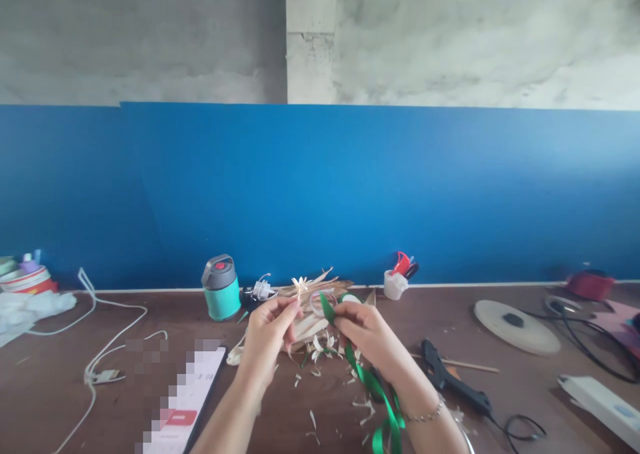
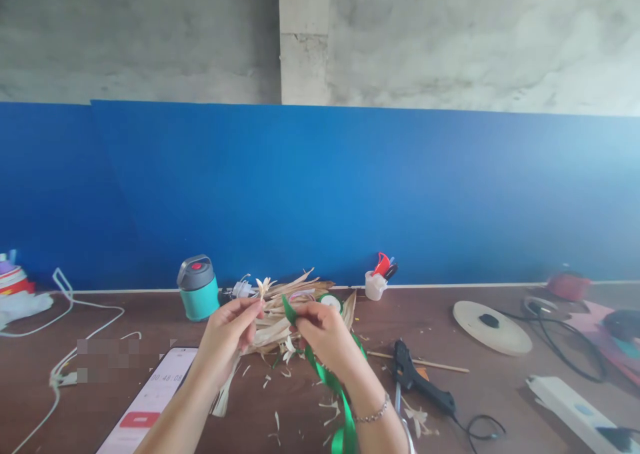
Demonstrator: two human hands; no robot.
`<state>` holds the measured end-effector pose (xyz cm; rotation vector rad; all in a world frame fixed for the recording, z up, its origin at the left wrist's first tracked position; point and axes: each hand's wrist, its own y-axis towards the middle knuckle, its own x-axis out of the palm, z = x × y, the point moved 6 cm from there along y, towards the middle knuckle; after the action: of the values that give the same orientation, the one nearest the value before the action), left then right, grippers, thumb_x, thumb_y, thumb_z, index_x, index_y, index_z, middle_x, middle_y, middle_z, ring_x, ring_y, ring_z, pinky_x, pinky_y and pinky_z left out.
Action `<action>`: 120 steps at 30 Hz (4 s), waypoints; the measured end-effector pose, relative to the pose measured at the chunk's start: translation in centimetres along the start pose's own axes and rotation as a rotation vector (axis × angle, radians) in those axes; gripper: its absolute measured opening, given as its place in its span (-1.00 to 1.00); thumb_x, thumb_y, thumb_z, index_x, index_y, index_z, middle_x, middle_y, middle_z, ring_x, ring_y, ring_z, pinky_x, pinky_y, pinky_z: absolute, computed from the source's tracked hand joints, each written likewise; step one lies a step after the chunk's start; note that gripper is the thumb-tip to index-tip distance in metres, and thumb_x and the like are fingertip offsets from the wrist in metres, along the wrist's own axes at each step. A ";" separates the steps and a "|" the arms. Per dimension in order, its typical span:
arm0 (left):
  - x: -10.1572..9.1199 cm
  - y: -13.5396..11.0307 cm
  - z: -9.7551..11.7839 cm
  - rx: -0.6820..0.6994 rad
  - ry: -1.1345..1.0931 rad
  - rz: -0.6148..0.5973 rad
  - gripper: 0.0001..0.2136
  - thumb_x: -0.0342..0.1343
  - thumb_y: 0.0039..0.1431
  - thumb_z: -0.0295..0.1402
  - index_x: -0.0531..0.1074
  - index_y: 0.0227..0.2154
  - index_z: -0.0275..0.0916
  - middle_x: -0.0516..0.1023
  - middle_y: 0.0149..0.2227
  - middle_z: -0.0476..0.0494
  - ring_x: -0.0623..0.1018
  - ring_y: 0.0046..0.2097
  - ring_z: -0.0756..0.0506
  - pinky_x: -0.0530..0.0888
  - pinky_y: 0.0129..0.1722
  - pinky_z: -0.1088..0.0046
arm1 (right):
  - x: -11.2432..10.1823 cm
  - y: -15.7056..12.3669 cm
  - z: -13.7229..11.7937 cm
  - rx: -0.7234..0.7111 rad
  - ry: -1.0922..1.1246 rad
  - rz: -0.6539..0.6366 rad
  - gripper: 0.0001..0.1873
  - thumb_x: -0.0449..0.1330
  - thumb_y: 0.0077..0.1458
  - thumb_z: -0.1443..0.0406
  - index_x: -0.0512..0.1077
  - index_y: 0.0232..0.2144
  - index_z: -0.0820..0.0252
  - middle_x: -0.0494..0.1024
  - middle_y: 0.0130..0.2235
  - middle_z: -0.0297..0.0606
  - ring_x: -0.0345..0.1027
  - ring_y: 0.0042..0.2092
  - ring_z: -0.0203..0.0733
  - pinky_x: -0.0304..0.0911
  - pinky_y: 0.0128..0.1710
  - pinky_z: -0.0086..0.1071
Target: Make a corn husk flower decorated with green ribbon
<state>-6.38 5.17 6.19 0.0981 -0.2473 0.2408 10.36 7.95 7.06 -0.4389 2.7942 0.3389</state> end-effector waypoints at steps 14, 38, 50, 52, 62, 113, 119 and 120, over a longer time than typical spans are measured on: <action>0.9 -1.1 -0.5 -0.130 -0.165 -0.020 -0.80 0.26 -0.09 -0.27 0.41 -0.50 -0.29 0.51 -0.55 0.02 0.18 -0.71 0.21 0.02 -0.77 0.72 | -0.8 -3.3 -5.5 -0.706 -0.593 0.509 -0.73 0.08 0.05 0.46 0.54 -0.33 0.11 0.62 -0.33 -0.26 0.45 -0.31 -0.18 0.33 -0.27 -0.35; 0.7 -1.8 0.0 -0.049 -0.041 0.048 -0.74 0.28 -0.11 -0.22 0.50 -0.45 -0.34 0.25 -0.78 0.13 0.16 -0.68 0.15 0.04 -0.71 0.66 | 2.2 -1.1 -1.8 -0.161 0.071 0.115 -0.78 0.09 0.10 0.25 0.44 -0.22 0.20 0.53 -0.32 -0.24 0.38 -0.29 -0.19 0.27 -0.36 -0.40; 1.3 -2.0 -0.2 -0.084 0.019 -0.039 -0.75 0.25 -0.10 -0.18 0.49 -0.47 -0.29 0.42 -0.66 0.03 0.20 -0.71 0.14 0.01 -0.77 0.67 | 0.2 -1.1 -2.3 -0.126 0.133 0.031 -0.81 0.11 0.09 0.19 0.38 -0.41 0.20 0.32 -0.51 -0.40 0.14 -0.47 -0.33 0.09 -0.51 -0.49; 1.5 -2.1 -0.2 -0.077 0.014 -0.051 -0.76 0.26 -0.13 -0.20 0.49 -0.47 -0.29 0.46 -0.61 0.00 0.27 -0.69 0.12 0.07 -0.78 0.68 | 0.3 -1.3 -2.7 -0.150 0.116 0.035 -0.78 0.10 0.11 0.18 0.39 -0.43 0.20 0.35 -0.49 -0.37 0.18 -0.45 -0.31 0.12 -0.47 -0.48; 2.3 -2.6 -0.2 -0.100 0.000 -0.110 -0.80 0.24 -0.09 -0.24 0.48 -0.47 -0.29 0.49 -0.56 -0.02 0.35 -0.66 0.10 0.23 -0.75 0.66 | 0.6 -1.0 -2.3 -0.181 0.106 0.083 -0.76 0.13 0.11 0.16 0.37 -0.48 0.21 0.39 -0.48 -0.35 0.22 -0.41 -0.29 0.15 -0.42 -0.45; 2.9 -3.2 0.1 -0.075 -0.086 -0.166 -0.71 0.25 -0.05 -0.13 0.45 -0.56 -0.30 0.45 -0.60 0.02 0.33 -0.69 0.13 0.25 -0.76 0.68 | 0.9 -1.4 -3.2 -0.231 0.241 0.075 -0.79 0.20 0.08 0.19 0.38 -0.48 0.21 0.40 -0.49 -0.35 0.25 -0.41 -0.28 0.17 -0.37 -0.41; 3.0 -3.1 0.2 -0.088 -0.126 -0.235 -0.67 0.25 -0.05 -0.12 0.39 -0.62 -0.30 0.44 -0.63 0.03 0.30 -0.71 0.14 0.22 -0.77 0.68 | 1.2 -1.4 -3.0 -0.208 0.322 0.025 -0.77 0.23 0.05 0.16 0.40 -0.48 0.21 0.41 -0.49 -0.34 0.27 -0.40 -0.26 0.18 -0.36 -0.38; 3.0 -3.1 0.2 -0.098 -0.127 -0.247 -0.67 0.25 -0.06 -0.12 0.39 -0.63 -0.30 0.44 -0.63 0.03 0.30 -0.71 0.14 0.21 -0.77 0.68 | 1.1 -1.4 -3.0 -0.205 0.334 0.019 -0.77 0.24 0.04 0.16 0.40 -0.48 0.21 0.42 -0.48 -0.33 0.27 -0.40 -0.26 0.19 -0.36 -0.38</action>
<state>-2.87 2.80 6.95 0.0462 -0.3694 -0.0239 9.04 5.56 9.23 -0.5608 3.1018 0.6110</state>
